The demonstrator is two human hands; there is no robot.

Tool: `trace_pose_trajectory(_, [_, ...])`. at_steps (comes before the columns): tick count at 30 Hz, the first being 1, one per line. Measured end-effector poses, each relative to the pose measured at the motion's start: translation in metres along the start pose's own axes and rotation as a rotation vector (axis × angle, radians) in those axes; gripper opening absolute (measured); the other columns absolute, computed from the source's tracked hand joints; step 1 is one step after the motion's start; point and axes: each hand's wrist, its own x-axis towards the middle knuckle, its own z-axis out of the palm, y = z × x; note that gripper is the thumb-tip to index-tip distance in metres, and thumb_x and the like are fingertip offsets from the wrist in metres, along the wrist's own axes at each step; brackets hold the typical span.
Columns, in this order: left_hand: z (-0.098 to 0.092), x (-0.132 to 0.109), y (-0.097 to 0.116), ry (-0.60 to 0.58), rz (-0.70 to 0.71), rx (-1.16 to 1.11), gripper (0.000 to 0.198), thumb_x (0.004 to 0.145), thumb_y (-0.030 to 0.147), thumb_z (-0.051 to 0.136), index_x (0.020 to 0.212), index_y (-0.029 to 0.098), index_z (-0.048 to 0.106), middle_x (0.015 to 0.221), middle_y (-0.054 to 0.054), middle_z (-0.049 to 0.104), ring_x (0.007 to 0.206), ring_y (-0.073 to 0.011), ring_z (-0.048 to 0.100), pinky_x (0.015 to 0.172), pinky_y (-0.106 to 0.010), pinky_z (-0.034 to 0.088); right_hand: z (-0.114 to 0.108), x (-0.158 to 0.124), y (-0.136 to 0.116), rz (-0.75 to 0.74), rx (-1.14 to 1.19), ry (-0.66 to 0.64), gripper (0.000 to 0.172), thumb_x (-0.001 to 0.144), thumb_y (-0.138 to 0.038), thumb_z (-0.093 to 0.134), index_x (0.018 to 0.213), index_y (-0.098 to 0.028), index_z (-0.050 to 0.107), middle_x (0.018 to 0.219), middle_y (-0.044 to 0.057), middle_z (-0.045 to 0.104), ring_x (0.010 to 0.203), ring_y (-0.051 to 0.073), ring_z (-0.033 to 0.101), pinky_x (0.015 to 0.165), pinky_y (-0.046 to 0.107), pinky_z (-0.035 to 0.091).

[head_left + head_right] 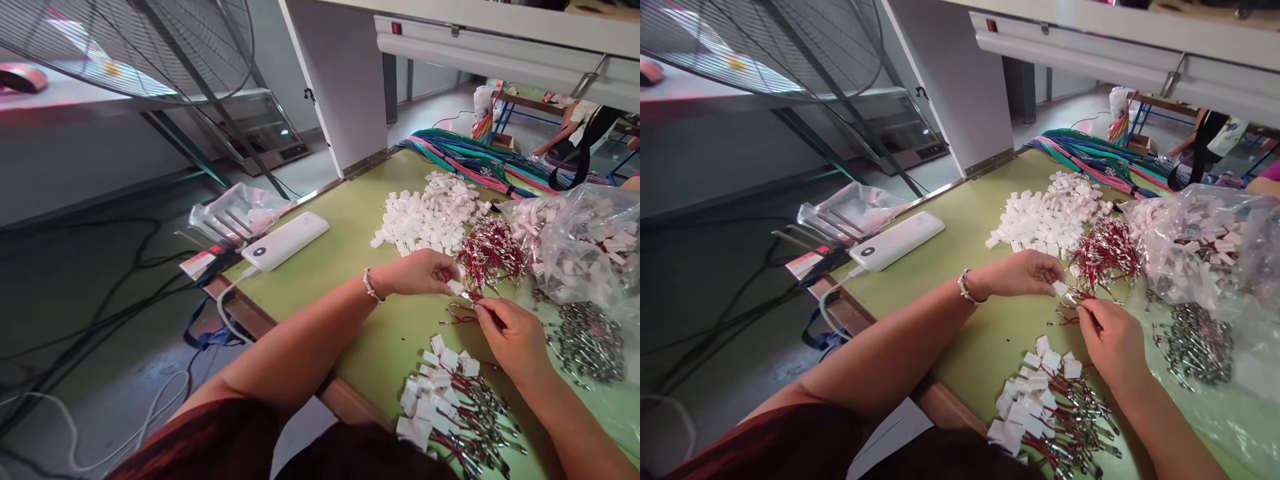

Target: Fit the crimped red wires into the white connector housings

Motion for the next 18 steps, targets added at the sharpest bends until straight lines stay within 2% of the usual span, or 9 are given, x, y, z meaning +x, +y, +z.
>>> trace_pose_trajectory(4, [0.005, 0.005, -0.008, -0.06, 0.038, -0.172, 0.021, 0.074, 0.022, 0.069, 0.093, 0.015, 0.066, 0.077, 0.0, 0.062, 0.07, -0.0095, 0.054, 0.067, -0.023, 0.046, -0.002, 0.001, 0.002, -0.002, 0.085, -0.026, 0.017, 0.091, -0.023, 0.053, 0.088, -0.021, 0.069, 0.08, 0.003, 0.074, 0.068, 0.015, 0.067, 0.065, 0.028, 0.052])
trace_pose_trajectory(11, [0.0, 0.007, -0.01, -0.155, 0.045, -0.337, 0.025, 0.069, 0.024, 0.076, 0.09, 0.015, 0.067, 0.069, 0.004, 0.057, 0.064, -0.0077, 0.048, 0.062, -0.022, 0.041, -0.004, 0.002, 0.001, 0.019, 0.139, -0.023, 0.019, 0.091, -0.026, 0.052, 0.087, -0.022, 0.07, 0.079, 0.004, 0.074, 0.067, 0.016, 0.067, 0.064, 0.028, 0.053])
trace_pose_trajectory(18, [0.004, 0.008, -0.017, -0.187, 0.012, -0.416, 0.026, 0.07, 0.024, 0.074, 0.094, 0.016, 0.067, 0.075, 0.001, 0.063, 0.068, -0.0091, 0.053, 0.065, -0.023, 0.045, -0.006, 0.001, 0.005, -0.001, 0.112, -0.047, 0.02, 0.092, -0.027, 0.052, 0.089, -0.023, 0.072, 0.08, 0.003, 0.074, 0.068, 0.015, 0.067, 0.065, 0.029, 0.053])
